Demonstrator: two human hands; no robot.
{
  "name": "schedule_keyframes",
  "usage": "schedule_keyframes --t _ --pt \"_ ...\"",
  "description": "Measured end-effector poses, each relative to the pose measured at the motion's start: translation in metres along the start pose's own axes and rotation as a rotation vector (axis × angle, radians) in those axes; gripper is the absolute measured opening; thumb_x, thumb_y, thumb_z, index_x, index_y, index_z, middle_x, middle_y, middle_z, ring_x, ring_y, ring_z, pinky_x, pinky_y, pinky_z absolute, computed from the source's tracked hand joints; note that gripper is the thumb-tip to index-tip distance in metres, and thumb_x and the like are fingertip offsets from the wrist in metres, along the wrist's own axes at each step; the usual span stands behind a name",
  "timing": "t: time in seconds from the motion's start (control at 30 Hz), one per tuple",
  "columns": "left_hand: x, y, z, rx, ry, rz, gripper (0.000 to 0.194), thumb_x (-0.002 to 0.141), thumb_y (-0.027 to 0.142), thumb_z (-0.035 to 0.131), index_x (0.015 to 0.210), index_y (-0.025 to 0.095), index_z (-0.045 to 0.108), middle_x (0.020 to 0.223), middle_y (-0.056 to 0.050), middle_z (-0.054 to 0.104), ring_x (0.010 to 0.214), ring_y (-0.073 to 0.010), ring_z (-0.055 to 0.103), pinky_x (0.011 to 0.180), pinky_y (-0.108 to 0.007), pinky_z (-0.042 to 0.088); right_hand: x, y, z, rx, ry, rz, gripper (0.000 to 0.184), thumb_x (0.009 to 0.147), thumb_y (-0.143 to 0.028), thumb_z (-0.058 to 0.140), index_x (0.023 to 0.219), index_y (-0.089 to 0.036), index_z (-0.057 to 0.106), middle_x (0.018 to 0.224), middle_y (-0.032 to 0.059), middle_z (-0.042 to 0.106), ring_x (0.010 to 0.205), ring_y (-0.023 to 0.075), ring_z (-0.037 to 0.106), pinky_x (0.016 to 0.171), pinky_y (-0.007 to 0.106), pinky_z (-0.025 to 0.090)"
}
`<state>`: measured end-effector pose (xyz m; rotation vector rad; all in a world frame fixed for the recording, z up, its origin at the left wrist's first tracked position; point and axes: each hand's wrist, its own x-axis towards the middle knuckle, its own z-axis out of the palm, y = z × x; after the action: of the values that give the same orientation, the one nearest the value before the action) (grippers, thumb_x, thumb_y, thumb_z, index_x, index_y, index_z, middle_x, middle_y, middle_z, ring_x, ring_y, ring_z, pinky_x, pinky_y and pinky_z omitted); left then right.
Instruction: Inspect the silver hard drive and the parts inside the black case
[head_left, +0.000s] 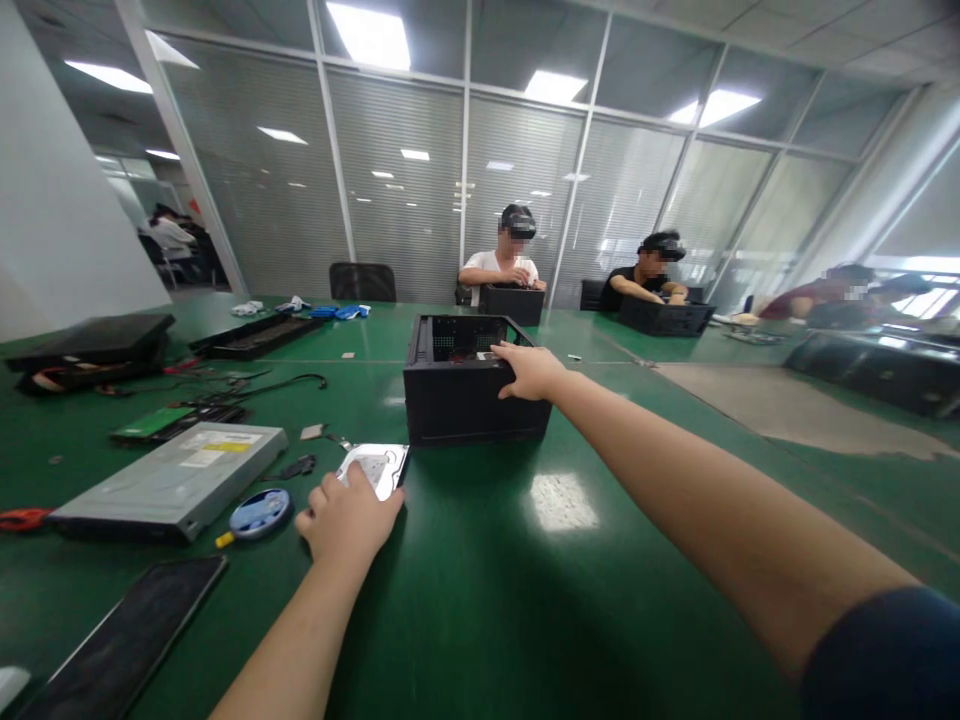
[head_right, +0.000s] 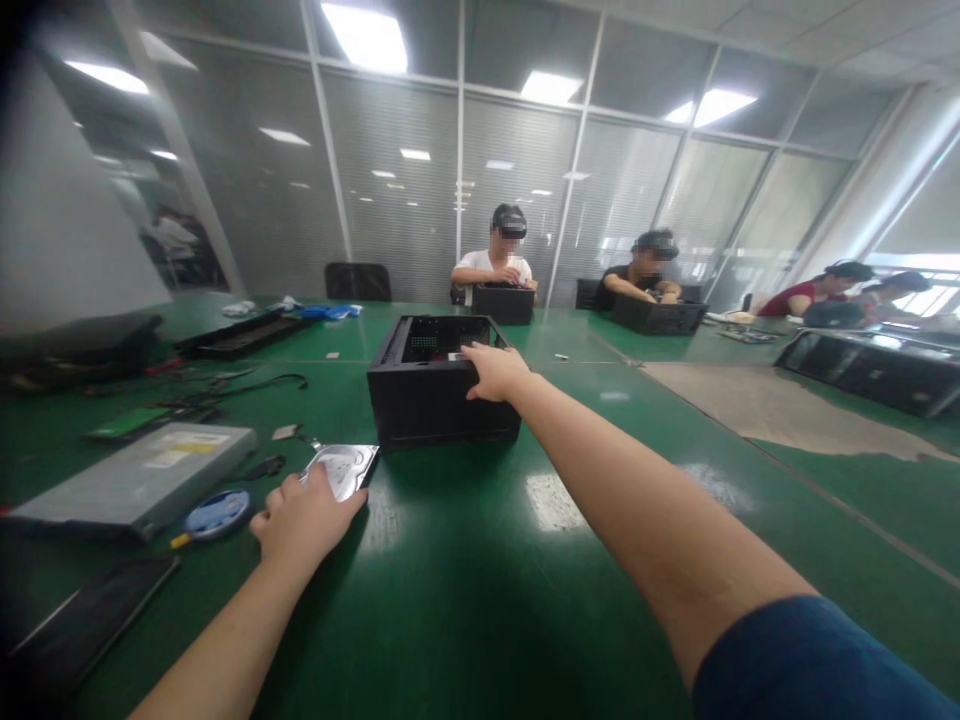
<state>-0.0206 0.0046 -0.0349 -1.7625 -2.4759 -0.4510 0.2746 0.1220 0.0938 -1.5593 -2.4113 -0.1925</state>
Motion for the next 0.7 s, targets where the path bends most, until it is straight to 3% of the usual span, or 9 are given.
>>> schedule_keyframes --t 0.1,0.2,0.27,0.33,0.4,0.53,0.6,0.7 --pt "0.002 -0.002 -0.006 -0.051 -0.003 -0.035 0.086 0.07 0.067 0.049 0.136 0.014 0.04 0.125 -0.025 0.053 0.113 -0.0451 0.049 0.087 -0.057 0.04 -0.033 -0.02 0.002 0.036 0.145 -0.005 0.087 0.079 -0.029 0.071 0.152 -0.014 0.026 0.157 0.0187 0.028 0.144 0.0308 0.028 0.117 0.05 0.02" --pt "0.005 -0.004 -0.012 -0.1 -0.025 -0.057 0.09 0.065 0.068 0.054 0.137 0.016 0.037 0.125 -0.024 0.055 0.112 -0.0455 0.05 0.085 -0.058 0.042 -0.081 -0.043 0.0 0.302 0.385 -0.019 0.064 0.085 -0.028 0.062 0.143 -0.012 0.04 0.15 0.017 0.041 0.139 0.0246 0.039 0.116 0.04 0.027" --pt "0.008 -0.007 -0.018 -0.131 -0.051 -0.075 0.089 0.064 0.069 0.055 0.134 0.017 0.039 0.125 -0.023 0.056 0.112 -0.0465 0.051 0.085 -0.059 0.042 -0.117 -0.056 -0.001 0.508 0.486 0.011 0.052 0.086 -0.029 0.061 0.134 -0.016 0.049 0.145 0.0145 0.048 0.134 0.0236 0.046 0.113 0.04 0.033" --pt "0.01 -0.009 -0.025 -0.149 -0.081 -0.082 0.088 0.063 0.071 0.056 0.131 0.018 0.041 0.123 -0.022 0.058 0.112 -0.0475 0.051 0.084 -0.059 0.043 -0.151 -0.065 0.004 0.75 0.423 0.041 0.046 0.085 -0.029 0.063 0.129 -0.02 0.051 0.134 0.0118 0.058 0.121 0.0224 0.057 0.103 0.04 0.044" --pt "0.008 -0.009 -0.034 -0.157 -0.1 -0.059 0.084 0.063 0.07 0.057 0.128 0.019 0.043 0.121 -0.022 0.06 0.111 -0.0477 0.052 0.082 -0.059 0.043 -0.179 -0.071 0.016 1.003 0.27 0.114 0.045 0.083 -0.032 0.066 0.124 -0.02 0.052 0.124 0.0113 0.064 0.107 0.0216 0.064 0.091 0.039 0.051" --pt "-0.017 0.005 -0.045 -0.191 -0.048 0.046 0.076 0.063 0.065 0.062 0.123 0.023 0.044 0.118 -0.018 0.061 0.108 -0.0441 0.055 0.081 -0.055 0.045 -0.208 -0.073 0.054 1.485 -0.072 0.384 0.043 0.079 -0.043 0.072 0.108 -0.015 0.059 0.1 0.0127 0.07 0.077 0.021 0.071 0.068 0.035 0.055" --pt "-0.038 0.022 -0.046 -0.259 0.038 0.149 0.076 0.062 0.06 0.066 0.124 0.022 0.041 0.116 -0.015 0.061 0.107 -0.0392 0.057 0.084 -0.051 0.046 -0.211 -0.076 0.069 1.752 -0.157 0.457 0.042 0.08 -0.046 0.071 0.103 -0.013 0.061 0.096 0.0141 0.071 0.077 0.0222 0.072 0.07 0.036 0.055" --pt "-0.073 0.053 -0.039 -0.3 0.214 0.397 0.075 0.062 0.047 0.07 0.124 0.021 0.038 0.126 -0.014 0.056 0.117 -0.0353 0.052 0.096 -0.048 0.041 -0.212 -0.084 0.076 2.083 -0.197 0.386 0.047 0.078 -0.042 0.074 0.113 -0.013 0.062 0.117 0.0174 0.067 0.103 0.0246 0.068 0.094 0.04 0.05"
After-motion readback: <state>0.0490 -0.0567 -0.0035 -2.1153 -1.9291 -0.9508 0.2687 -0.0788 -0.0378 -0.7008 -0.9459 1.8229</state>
